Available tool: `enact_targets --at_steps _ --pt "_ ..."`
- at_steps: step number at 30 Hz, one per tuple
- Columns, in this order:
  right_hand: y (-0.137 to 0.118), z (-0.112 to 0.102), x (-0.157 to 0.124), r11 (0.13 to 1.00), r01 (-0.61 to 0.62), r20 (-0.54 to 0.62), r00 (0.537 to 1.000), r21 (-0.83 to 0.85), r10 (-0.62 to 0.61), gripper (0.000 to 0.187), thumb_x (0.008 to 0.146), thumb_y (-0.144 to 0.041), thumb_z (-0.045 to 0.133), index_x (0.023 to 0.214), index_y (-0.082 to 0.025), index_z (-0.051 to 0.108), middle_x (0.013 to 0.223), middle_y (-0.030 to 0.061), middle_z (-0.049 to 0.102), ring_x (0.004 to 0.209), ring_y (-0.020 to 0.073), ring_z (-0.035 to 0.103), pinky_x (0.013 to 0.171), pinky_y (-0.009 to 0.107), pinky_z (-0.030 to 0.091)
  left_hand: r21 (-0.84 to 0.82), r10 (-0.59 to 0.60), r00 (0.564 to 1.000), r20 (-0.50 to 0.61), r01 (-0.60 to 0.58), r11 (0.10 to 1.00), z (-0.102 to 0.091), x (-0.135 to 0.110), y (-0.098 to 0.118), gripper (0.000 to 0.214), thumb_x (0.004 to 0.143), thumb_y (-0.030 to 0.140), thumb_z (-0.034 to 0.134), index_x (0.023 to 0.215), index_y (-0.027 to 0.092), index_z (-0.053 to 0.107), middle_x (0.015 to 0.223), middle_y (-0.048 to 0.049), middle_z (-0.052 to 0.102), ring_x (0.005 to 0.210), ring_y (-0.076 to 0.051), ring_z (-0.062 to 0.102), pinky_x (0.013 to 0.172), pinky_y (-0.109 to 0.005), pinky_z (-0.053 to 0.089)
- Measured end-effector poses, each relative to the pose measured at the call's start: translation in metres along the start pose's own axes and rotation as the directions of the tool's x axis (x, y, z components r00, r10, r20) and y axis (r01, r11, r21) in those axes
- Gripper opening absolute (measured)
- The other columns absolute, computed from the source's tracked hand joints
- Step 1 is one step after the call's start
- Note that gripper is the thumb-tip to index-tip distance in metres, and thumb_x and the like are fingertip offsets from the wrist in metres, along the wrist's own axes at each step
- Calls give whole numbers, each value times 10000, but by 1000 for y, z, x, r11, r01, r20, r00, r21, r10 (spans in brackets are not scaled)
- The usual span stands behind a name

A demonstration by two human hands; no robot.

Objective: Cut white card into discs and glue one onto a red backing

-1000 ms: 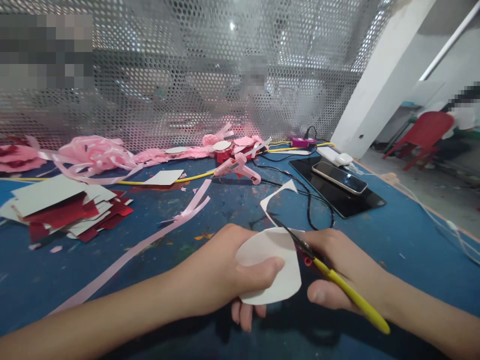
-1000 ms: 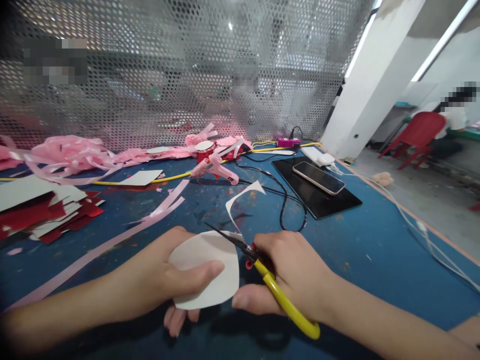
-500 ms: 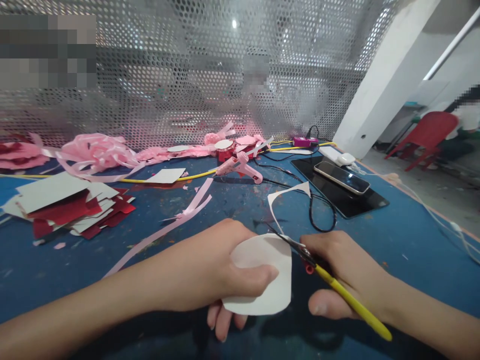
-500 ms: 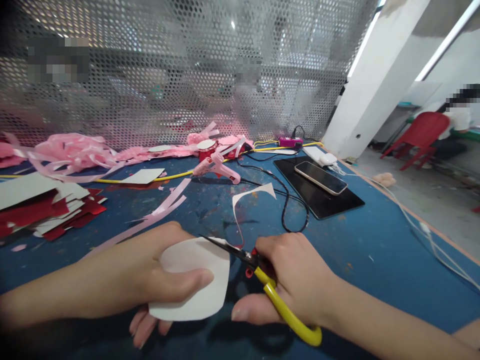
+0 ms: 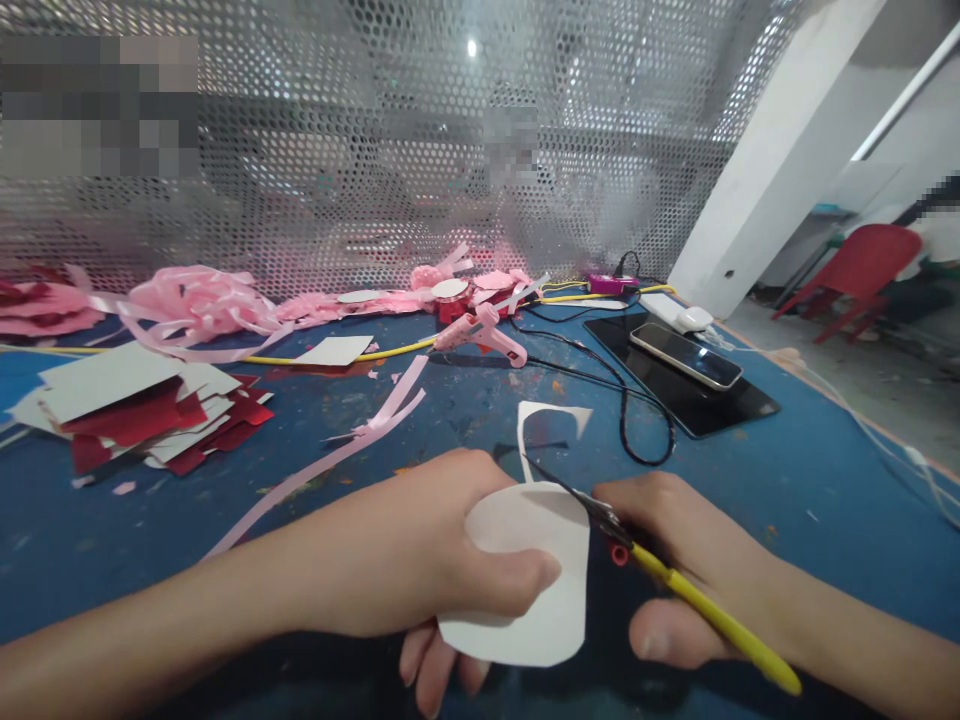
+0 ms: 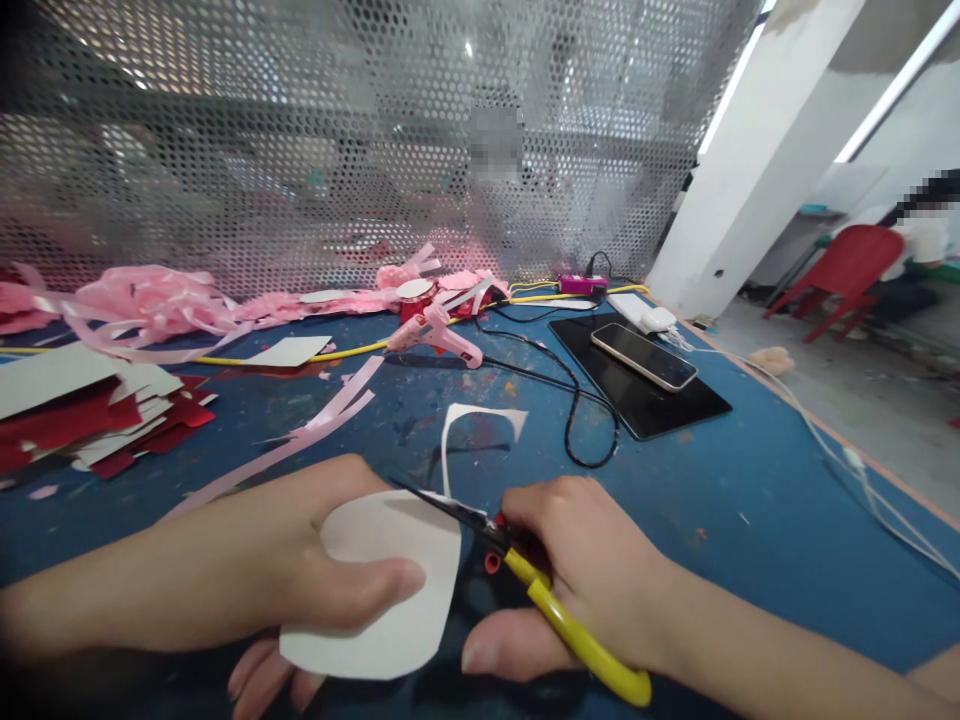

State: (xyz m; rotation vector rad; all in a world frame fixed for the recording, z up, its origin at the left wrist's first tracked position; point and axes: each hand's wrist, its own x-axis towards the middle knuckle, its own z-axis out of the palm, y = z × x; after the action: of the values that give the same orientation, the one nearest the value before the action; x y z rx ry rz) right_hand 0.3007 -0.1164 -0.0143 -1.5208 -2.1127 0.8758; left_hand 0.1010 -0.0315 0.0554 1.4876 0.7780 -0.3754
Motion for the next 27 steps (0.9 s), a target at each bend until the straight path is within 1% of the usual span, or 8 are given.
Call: enact_targets --at_steps 4,9,12,15,19,22,24,27 --pt "-2 0 1 1000 19 0 1000 -8 -19 723 628 -875 290 669 -179 482 598 -2 454 525 108 344 499 239 259 47 -37 999 -2 37 998 1 -3 4 189 759 309 507 620 184 534 385 43 561 288 -114 508 293 -154 329" --pt "-1 1 0 1000 8 -6 1000 -27 -8 707 609 -882 310 630 -189 444 555 -21 413 489 94 284 475 237 222 43 -56 998 23 55 998 -2 -5 5 158 729 283 521 603 191 508 372 39 560 269 -116 482 301 -167 323" --pt "0 3 -1 1000 -20 12 1000 -23 20 727 596 -894 298 639 -187 462 543 -21 410 484 94 277 466 235 214 40 -70 997 36 69 997 -4 -5 5 143 721 273 523 605 194 495 370 38 557 270 -114 479 293 -159 307" --pt "1 5 -1 999 -42 26 999 -25 43 744 599 -897 280 653 -183 485 542 -16 414 484 96 283 465 234 221 44 -65 997 48 63 997 -4 -6 5 156 727 271 518 597 193 486 376 37 560 274 -106 477 291 -150 305" --pt "1 5 -2 999 -41 34 999 -25 42 738 615 -892 265 634 -182 471 529 -18 397 475 93 279 454 231 209 48 -51 997 54 48 998 -5 -5 4 160 734 268 522 598 193 484 369 42 549 262 -101 458 284 -147 310" --pt "1 6 -3 997 -66 28 997 -34 67 740 617 -891 260 630 -182 468 518 -21 384 468 91 272 445 230 198 34 -40 998 52 39 999 -7 -3 2 171 735 266 520 585 189 495 355 39 530 249 -98 432 279 -150 315" --pt "1 7 -3 997 -77 32 996 -28 78 735 626 -888 254 628 -183 464 511 -27 371 461 88 260 439 229 194 30 -33 997 68 31 999 -10 0 0 204 738 261 511 552 179 506 344 34 510 247 -92 419 275 -145 311" --pt "1 8 -2 996 -91 43 995 -16 92 715 652 -873 242 619 -188 442 504 -37 345 456 84 241 433 227 188 55 -41 991 126 35 998 -15 3 -2 261 745 239 484 497 163 516 350 28 492 256 -79 416 281 -136 326"
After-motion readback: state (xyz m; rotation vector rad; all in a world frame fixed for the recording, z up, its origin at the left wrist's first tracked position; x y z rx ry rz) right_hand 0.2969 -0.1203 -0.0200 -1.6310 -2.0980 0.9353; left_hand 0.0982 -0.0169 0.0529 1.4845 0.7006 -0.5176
